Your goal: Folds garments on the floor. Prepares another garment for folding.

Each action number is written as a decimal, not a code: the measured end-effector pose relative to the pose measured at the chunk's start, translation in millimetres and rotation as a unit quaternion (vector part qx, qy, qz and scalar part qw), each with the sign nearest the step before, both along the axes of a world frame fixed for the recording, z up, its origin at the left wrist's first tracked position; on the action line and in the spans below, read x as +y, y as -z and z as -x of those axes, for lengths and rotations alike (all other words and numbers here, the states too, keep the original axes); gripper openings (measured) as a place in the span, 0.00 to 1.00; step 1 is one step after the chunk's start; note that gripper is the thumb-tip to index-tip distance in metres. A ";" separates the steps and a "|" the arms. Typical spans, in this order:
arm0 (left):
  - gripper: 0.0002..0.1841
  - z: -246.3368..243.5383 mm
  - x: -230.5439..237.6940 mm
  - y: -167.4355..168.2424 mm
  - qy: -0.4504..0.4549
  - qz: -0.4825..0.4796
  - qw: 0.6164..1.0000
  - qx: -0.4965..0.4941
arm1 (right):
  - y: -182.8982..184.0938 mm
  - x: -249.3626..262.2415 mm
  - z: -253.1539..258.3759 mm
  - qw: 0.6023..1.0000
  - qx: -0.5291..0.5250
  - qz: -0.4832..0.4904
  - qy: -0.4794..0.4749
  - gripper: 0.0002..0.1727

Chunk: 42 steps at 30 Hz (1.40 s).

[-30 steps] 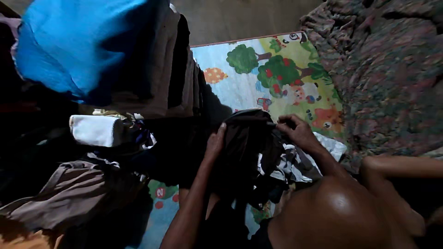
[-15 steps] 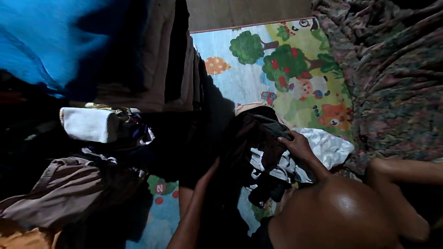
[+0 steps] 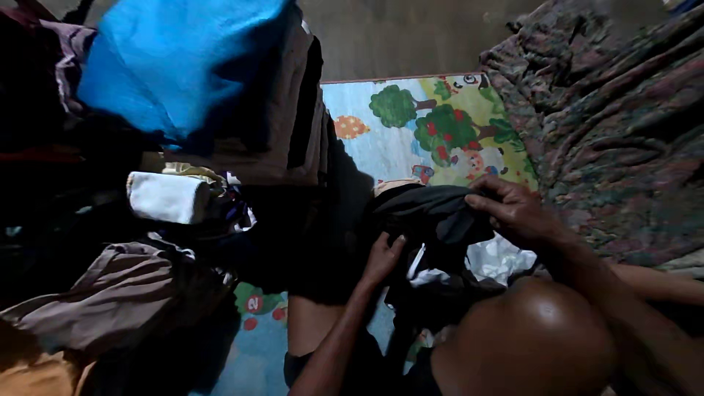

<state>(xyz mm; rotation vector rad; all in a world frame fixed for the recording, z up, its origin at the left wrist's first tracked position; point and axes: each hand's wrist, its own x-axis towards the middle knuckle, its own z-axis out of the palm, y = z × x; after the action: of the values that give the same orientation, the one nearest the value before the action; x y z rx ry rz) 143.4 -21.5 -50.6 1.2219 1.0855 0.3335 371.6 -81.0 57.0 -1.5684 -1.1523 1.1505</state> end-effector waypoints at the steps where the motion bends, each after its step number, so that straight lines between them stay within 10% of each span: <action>1: 0.20 -3.7 -1.2 -2.2 -0.018 0.029 0.998 -0.055 | -14.5 -0.6 -0.1 1.000 -0.005 -0.010 -0.006 0.06; 8: 0.08 -12.6 3.3 -54.8 -0.081 0.162 0.935 -0.305 | -101.1 -1.4 -1.9 0.988 -0.028 -0.092 0.118 0.08; 11: 0.10 5.3 18.5 -60.3 -0.048 0.015 0.984 -0.171 | -108.2 -5.5 -3.9 0.973 0.008 -0.088 0.212 0.08; 14: 0.35 14.2 21.5 -49.1 0.025 -0.198 0.979 0.040 | -96.7 -25.0 2.1 0.974 -0.040 -0.046 0.219 0.08; 18: 0.45 -18.8 -10.9 -81.1 0.045 -0.331 0.938 -0.096 | -87.4 -24.4 23.9 0.989 -0.072 -0.034 0.124 0.05; 22: 0.30 -47.2 -5.9 -113.9 0.051 -0.488 0.852 -0.184 | -86.3 -9.2 34.5 0.984 -0.111 -0.093 0.104 0.05; 31: 0.15 -34.6 43.0 -206.7 0.060 -0.512 0.846 -0.138 | -91.8 -4.2 46.5 0.942 -0.295 -0.156 0.043 0.31; 42: 0.12 4.4 76.2 -307.6 -0.032 -0.529 0.821 -0.212 | -57.0 -27.6 28.9 0.949 -0.277 -0.008 0.152 0.12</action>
<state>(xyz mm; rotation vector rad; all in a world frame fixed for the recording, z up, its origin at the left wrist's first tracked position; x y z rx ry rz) 139.0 54.7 257.1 1.9427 0.4932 1.3218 342.7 -108.6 114.0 -2.0437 -1.2005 0.5043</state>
